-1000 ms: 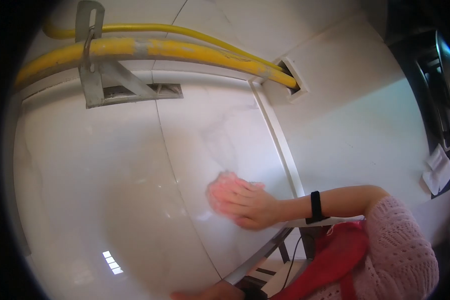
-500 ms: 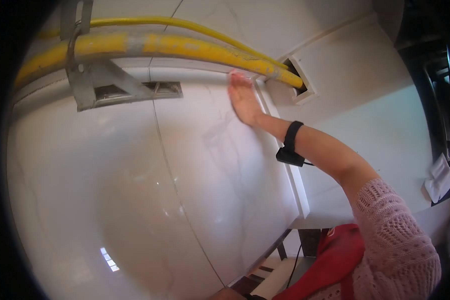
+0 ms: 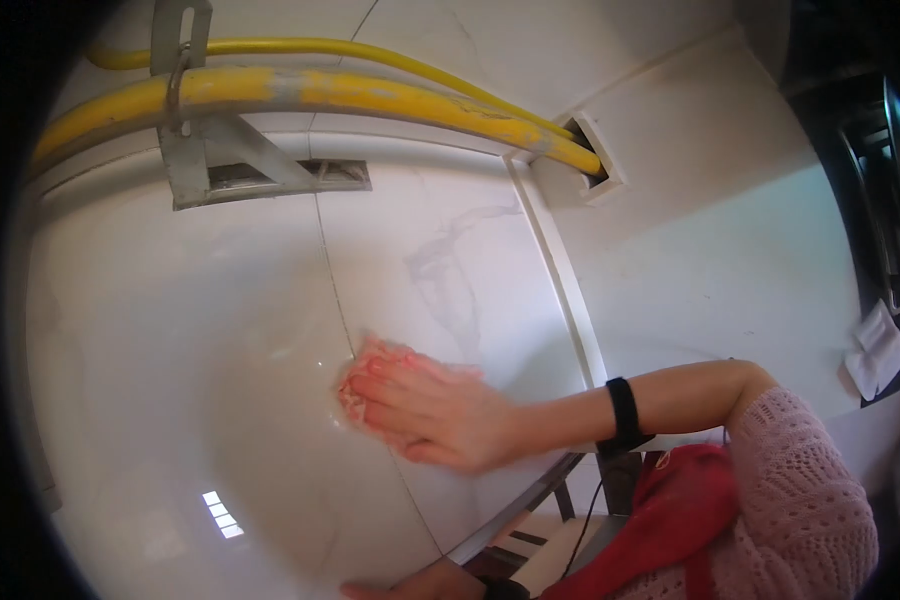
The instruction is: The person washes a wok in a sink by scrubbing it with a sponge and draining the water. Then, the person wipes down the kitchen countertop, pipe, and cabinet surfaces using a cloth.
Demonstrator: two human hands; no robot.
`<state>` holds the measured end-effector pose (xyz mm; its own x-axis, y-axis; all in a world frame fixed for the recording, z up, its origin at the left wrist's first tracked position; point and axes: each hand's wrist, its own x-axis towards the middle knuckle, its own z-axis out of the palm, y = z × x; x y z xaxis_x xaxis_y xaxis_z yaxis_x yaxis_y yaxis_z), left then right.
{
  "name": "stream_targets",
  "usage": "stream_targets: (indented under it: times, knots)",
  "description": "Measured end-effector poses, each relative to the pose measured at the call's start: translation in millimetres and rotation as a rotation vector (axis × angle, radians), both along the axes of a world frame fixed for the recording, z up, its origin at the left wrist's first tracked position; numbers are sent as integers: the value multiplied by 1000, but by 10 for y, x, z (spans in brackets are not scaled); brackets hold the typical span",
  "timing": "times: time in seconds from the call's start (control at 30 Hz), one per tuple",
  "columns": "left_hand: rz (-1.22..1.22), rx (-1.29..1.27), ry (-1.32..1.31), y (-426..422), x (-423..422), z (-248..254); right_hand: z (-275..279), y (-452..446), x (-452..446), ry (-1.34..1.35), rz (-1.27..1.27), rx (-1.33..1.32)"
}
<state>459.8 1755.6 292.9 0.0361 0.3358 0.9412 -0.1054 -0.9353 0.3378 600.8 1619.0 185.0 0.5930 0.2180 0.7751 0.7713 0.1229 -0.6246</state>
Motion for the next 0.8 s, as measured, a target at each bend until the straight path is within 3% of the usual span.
stream_targets:
  times: [0.03, 0.17, 0.23, 0.37, 0.47, 0.57, 0.7, 0.77, 0.8]
  knots:
    - [-2, 9, -4, 2, -6, 2, -4, -38, 86, -18, 52, -80]
    - [27, 18, -12, -17, -59, -24, -554, 218, 899, 208, -564, 245]
    - [47, 28, -7, -52, -87, -7, -624, 39, 1251, 457, -383, 279]
    - [26, 14, -21, 65, -210, 57, -509, 143, 776, 211, -472, 201]
    - [28, 12, -11, 249, -213, -28, -401, -50, 249, 358, -185, 147]
    - [33, 24, -6, 414, -242, -82, -435, -37, 834, 344, -285, 224]
    - [30, 35, -14, -192, -44, 83, -414, -40, 1082, 363, -339, 331]
    - [21, 22, -23, -362, 11, 78, -402, 50, 623, 208, -445, 257]
    - [17, 17, -22, -359, 33, 66, -346, -29, 321, 201, -337, 212]
